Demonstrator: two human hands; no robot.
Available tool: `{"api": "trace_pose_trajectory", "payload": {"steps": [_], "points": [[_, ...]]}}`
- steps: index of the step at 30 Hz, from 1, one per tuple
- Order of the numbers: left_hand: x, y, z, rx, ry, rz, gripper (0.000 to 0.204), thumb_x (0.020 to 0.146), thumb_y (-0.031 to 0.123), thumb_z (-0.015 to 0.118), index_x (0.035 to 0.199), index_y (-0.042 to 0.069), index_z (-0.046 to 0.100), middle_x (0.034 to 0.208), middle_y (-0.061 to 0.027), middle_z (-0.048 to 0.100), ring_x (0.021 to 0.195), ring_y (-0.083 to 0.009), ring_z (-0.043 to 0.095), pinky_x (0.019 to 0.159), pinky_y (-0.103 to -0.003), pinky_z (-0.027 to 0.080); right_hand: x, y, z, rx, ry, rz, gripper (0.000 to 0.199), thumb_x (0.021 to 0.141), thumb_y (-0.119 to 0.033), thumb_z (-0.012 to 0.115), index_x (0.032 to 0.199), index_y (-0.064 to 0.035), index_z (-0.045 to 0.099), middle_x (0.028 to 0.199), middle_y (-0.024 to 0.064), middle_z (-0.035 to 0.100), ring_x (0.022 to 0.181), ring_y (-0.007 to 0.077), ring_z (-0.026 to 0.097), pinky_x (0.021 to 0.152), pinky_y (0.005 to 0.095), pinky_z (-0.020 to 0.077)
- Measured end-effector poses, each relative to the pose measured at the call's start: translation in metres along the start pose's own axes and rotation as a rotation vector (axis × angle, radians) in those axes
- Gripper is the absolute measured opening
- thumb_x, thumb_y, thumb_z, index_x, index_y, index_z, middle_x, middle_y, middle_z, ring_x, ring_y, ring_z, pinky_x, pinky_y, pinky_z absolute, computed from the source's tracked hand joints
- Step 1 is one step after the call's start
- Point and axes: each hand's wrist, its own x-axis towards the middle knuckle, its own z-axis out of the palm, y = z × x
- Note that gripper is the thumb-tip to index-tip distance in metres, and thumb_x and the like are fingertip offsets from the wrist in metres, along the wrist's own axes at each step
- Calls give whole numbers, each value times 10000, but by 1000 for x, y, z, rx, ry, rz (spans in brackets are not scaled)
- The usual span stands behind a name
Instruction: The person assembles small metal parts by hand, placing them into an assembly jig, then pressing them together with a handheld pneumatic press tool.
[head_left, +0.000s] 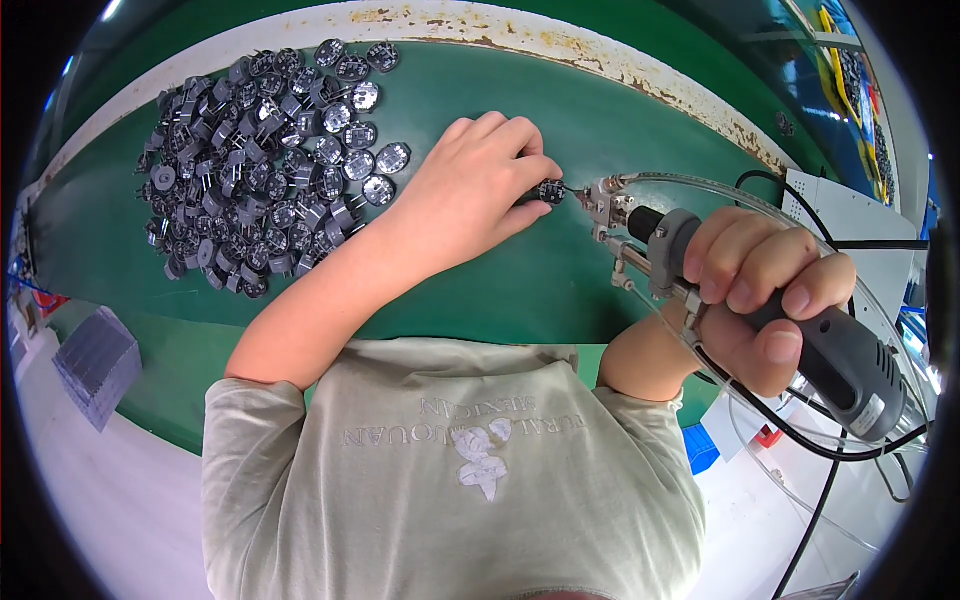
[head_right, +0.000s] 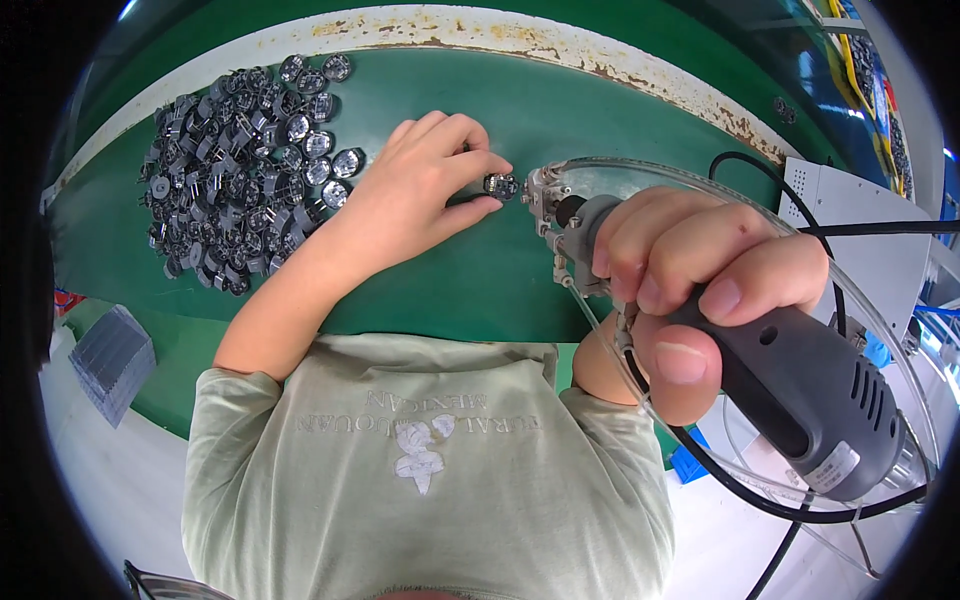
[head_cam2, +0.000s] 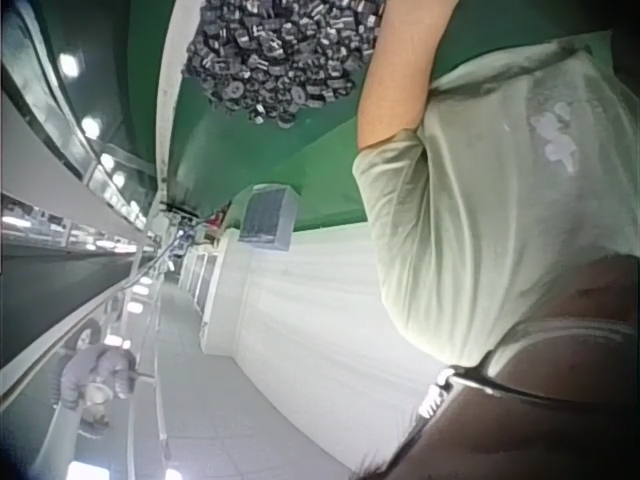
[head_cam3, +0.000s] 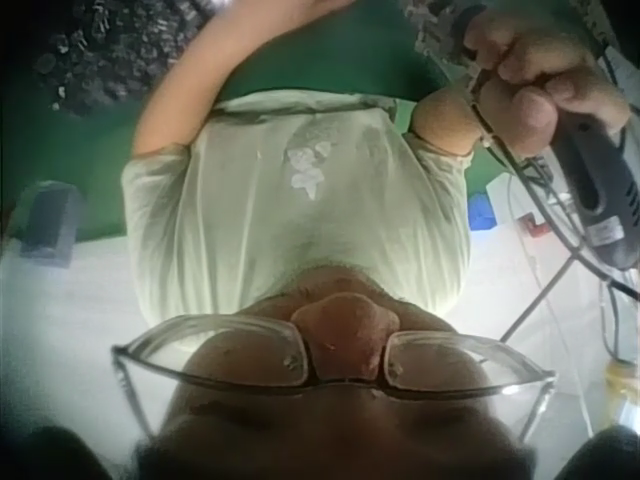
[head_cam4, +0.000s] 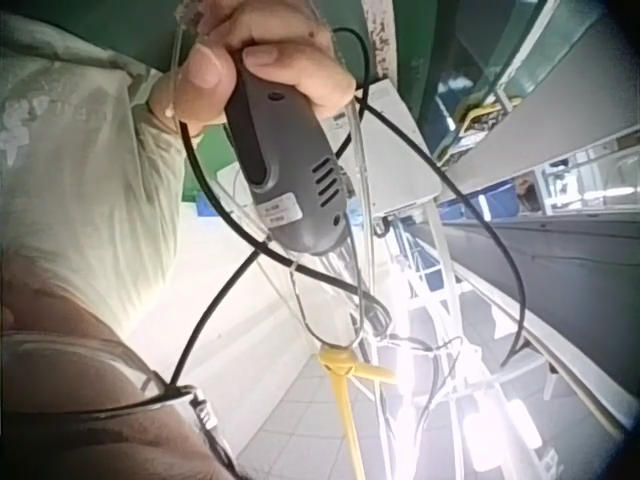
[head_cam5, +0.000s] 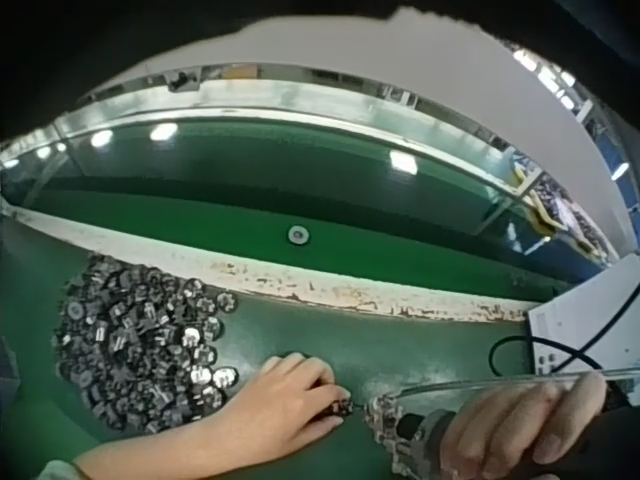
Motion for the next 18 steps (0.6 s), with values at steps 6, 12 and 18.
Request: {"api": "trace_pose_trajectory", "payload": {"steps": [6,12,18], "points": [[0,0,0,0,-2,-5,269,733,142,746,987,84,677,945,-35,527,937,-232,524,831,-363,411,2,3,3,-7,-12,12,330,836,-139,706,963,-89,406,716,54,520,576,185,541,521,349,481],[1,-1,0,3,0,12,268,733,144,742,982,70,678,947,-30,544,935,-224,525,825,-356,406,17,2,20,-171,-50,121,191,836,-139,613,868,-96,431,652,52,507,509,165,496,467,330,446],[1,-2,0,-9,-13,7,263,727,151,745,968,64,685,947,-27,559,933,-220,531,821,-350,408,15,9,29,-237,35,121,248,848,-169,658,876,-93,424,706,57,516,551,175,499,516,330,456]]}}
